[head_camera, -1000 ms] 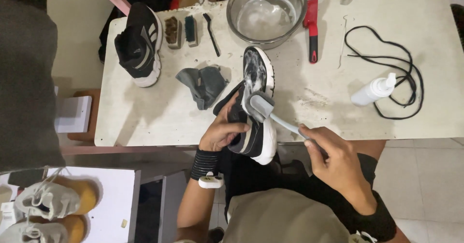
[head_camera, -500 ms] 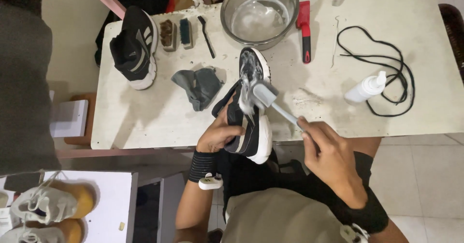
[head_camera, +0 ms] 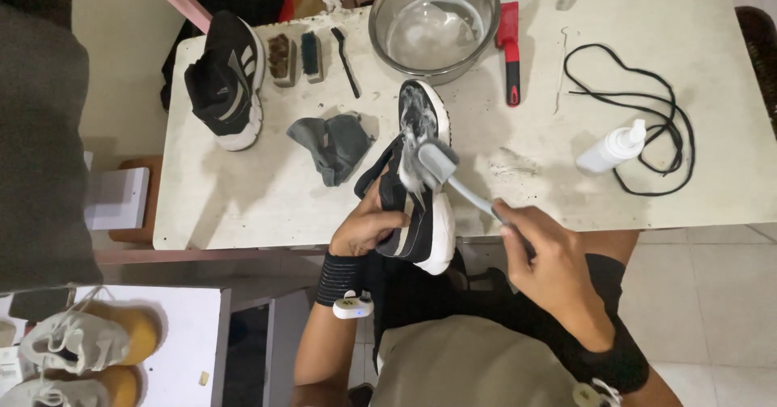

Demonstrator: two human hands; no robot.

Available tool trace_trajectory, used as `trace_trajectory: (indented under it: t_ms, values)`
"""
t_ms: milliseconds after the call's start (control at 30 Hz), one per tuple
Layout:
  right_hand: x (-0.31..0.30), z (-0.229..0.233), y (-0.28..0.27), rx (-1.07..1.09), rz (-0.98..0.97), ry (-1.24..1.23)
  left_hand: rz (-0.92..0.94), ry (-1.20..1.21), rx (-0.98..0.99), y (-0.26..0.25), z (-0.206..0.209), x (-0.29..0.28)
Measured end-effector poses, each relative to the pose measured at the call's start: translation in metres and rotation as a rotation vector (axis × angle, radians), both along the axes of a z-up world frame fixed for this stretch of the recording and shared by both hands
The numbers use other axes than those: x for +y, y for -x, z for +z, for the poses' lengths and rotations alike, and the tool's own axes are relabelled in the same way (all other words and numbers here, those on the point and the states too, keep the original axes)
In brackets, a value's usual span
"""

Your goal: The person wipes a black and white sneaker with a gray cloth, then applies a white cleaning liquid from a bottle onto the shoe. They use a white brush to scrub the shoe's upper and sole, creating foam. The person continues scrubbing different areas of the shoe throughout the clip.

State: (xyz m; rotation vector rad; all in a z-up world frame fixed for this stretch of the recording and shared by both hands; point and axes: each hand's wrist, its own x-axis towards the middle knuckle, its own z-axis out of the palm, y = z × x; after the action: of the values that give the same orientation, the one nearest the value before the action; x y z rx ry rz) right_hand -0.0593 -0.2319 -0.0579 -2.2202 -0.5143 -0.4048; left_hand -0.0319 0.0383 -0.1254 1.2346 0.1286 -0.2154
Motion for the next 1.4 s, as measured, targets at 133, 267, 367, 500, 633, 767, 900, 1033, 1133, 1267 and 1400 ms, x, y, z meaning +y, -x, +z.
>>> trace_trajectory:
  t_ms: [133, 267, 367, 500, 633, 767, 900, 1033, 1133, 1267, 1400]
  values:
    - [0.013, -0.016, -0.031, -0.118, -0.042, 0.0, 0.036, 0.02, 0.045, -0.004, -0.011, 0.0]
    - [0.018, -0.01, -0.028, -0.066, 0.036, -0.071, 0.079, -0.039, 0.143, 0.0, -0.028, 0.01]
    - [0.009, -0.01, -0.005, 0.061, 0.092, -0.124, 0.122, 0.009, 0.172, -0.001, -0.058, 0.018]
    - [-0.014, -0.027, 0.016, 0.221, 0.204, -0.121, -0.044, 0.08, 0.221, -0.004, -0.002, 0.011]
    - [0.005, -0.026, -0.009, -0.007, 0.034, -0.057, 0.124, 0.009, 0.201, -0.002, -0.038, 0.011]
    - [0.011, -0.025, -0.012, -0.09, 0.009, -0.017, 0.106, 0.004, 0.204, -0.004, -0.033, 0.007]
    - [0.002, -0.011, 0.011, -0.003, 0.03, -0.025, 0.104, 0.011, 0.206, -0.003, 0.003, -0.004]
    - [-0.009, -0.012, 0.003, -0.064, -0.058, 0.17, 0.044, -0.108, 0.235, -0.002, -0.008, 0.003]
    - [0.001, 0.003, -0.023, -0.128, -0.071, 0.206, 0.063, -0.133, 0.247, -0.001, 0.007, -0.001]
    - [0.022, 0.035, -0.054, -0.237, -0.084, 0.299, 0.049, -0.17, 0.245, -0.001, 0.012, -0.001]
    - [0.033, 0.048, -0.08, -0.219, -0.075, 0.371, 0.043, -0.138, 0.19, -0.002, 0.028, -0.013]
